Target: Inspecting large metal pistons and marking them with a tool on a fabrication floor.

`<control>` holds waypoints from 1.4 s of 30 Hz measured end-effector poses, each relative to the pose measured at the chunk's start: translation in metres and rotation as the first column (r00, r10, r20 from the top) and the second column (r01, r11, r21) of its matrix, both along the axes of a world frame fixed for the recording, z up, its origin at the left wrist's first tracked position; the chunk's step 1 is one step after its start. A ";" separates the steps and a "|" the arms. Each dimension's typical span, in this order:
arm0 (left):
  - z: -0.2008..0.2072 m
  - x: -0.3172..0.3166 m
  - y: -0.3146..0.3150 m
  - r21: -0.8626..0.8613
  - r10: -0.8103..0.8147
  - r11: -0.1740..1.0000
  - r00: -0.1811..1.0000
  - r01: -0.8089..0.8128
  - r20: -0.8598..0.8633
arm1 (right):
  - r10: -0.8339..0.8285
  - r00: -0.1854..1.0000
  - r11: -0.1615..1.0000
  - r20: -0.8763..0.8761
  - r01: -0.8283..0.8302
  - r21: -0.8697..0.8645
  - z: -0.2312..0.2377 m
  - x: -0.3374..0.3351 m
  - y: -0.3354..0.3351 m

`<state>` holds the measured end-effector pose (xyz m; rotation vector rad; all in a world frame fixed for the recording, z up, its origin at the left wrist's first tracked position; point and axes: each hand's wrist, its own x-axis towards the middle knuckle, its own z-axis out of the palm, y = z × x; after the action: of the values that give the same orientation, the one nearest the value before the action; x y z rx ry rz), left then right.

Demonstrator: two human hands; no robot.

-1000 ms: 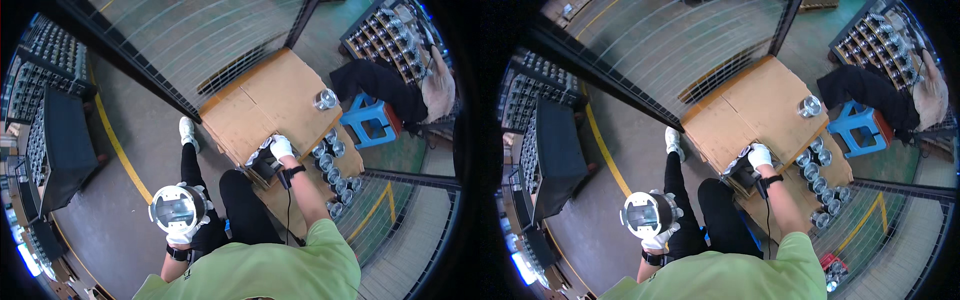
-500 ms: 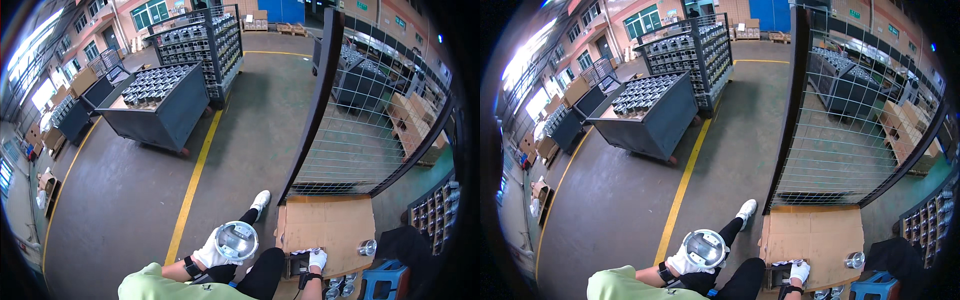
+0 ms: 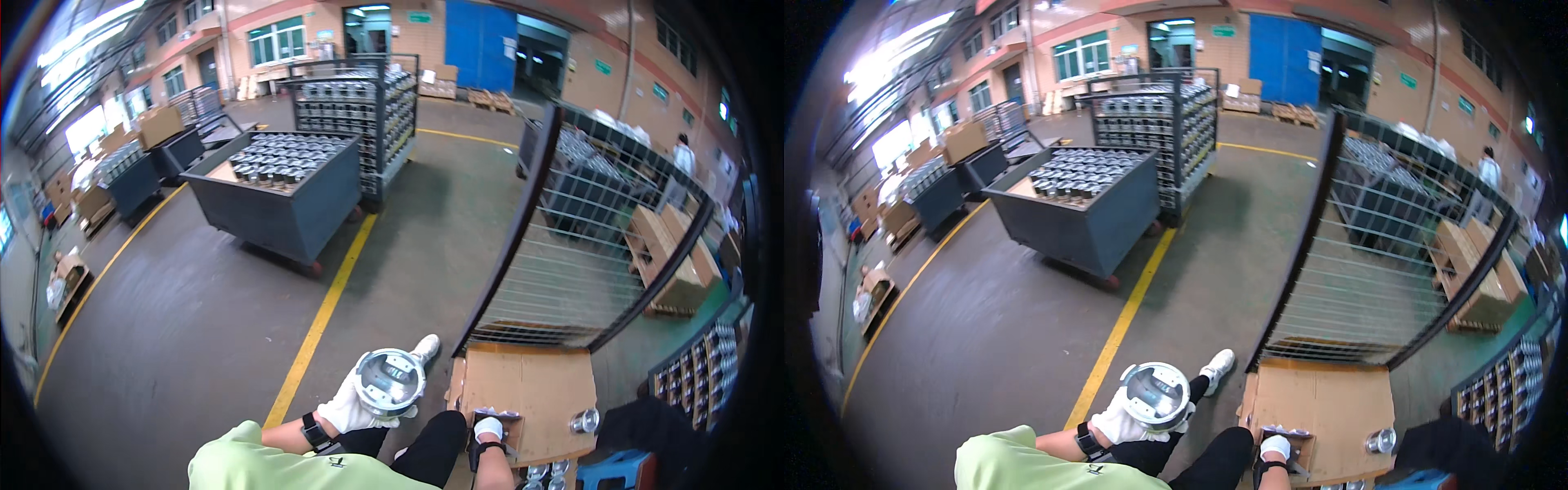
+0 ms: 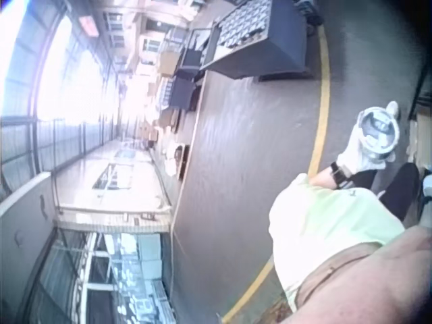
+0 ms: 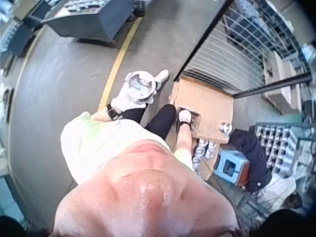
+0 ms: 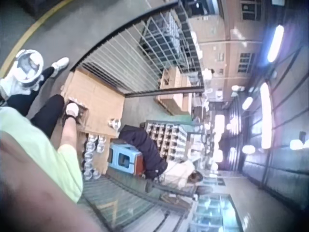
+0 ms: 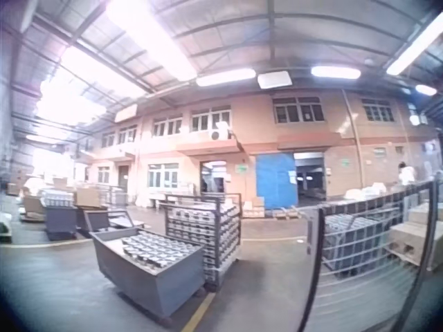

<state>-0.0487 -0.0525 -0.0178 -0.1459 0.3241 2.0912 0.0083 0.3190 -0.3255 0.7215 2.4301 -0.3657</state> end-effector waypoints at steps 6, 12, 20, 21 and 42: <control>0.005 0.029 -0.018 0.141 0.020 0.990 0.989 0.001 -0.146 | 0.210 0.977 0.973 0.044 -0.213 0.084 0.033 0.020 0.027; -0.001 0.036 -0.026 0.221 0.002 0.975 0.998 -0.015 0.060 | -0.730 0.683 0.224 -0.003 0.235 -0.946 0.025 0.145 0.083; 0.042 0.030 -0.006 0.403 -0.188 0.911 0.955 0.083 0.228 | -0.853 0.210 0.385 -0.477 -0.362 -0.849 0.263 0.164 -0.124; 0.041 0.028 0.004 0.361 -0.138 0.932 0.961 0.044 0.239 | -0.900 0.052 0.384 -0.433 -0.376 -0.843 0.275 0.153 -0.149; 0.029 0.017 0.015 0.141 0.129 0.982 0.992 -0.128 -0.001 | -0.862 0.449 -0.044 -0.236 -0.530 -0.847 0.279 0.110 -0.262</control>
<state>-0.0320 -0.0375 0.0111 -0.0735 0.1754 2.2351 0.1179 0.0569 -0.0467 0.0628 1.5206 -3.0815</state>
